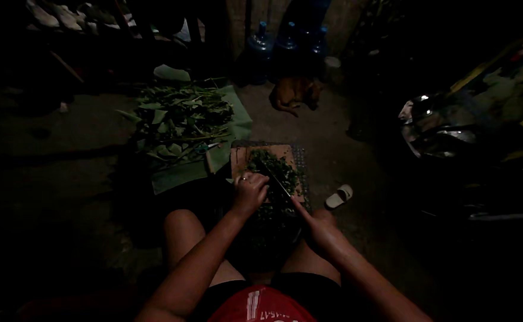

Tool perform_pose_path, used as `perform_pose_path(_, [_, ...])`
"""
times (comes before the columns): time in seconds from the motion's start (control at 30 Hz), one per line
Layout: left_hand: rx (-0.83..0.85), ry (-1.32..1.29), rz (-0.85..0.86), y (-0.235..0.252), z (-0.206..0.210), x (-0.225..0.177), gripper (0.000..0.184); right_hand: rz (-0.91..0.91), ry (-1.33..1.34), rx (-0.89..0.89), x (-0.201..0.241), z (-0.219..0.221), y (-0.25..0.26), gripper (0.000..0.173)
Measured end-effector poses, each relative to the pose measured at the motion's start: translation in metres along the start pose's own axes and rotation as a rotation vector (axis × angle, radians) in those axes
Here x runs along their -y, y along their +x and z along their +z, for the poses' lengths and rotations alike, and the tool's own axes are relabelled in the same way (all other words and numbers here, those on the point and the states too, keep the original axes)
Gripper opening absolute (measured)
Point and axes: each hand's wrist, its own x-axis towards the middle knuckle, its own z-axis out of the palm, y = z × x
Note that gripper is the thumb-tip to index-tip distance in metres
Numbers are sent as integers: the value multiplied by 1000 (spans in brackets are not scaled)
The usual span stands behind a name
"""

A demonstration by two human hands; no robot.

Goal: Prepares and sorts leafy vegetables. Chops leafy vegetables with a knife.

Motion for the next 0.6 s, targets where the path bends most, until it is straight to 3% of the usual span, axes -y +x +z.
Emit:
perform_pose_path(0.1, [9, 4, -24, -6, 0, 0, 25, -45, 25, -34, -11, -4, -3, 75])
perform_pose_path(0.23, [-71, 7, -25, -5, 5, -1, 17, 15, -121, -52, 8, -23, -28, 73])
perform_pose_path(0.4, [-141, 18, -11, -5, 10, -1, 13, 47, -153, -12, 14, -9, -24, 73])
perform_pose_path(0.5, [-49, -15, -8, -7, 2, -2, 14, 35, -129, 11, 17, -1, -13, 77])
perform_pose_path(0.6, [88, -1, 28, -7, -13, 5, 30, 6, -47, -8, 10, 4, -7, 77])
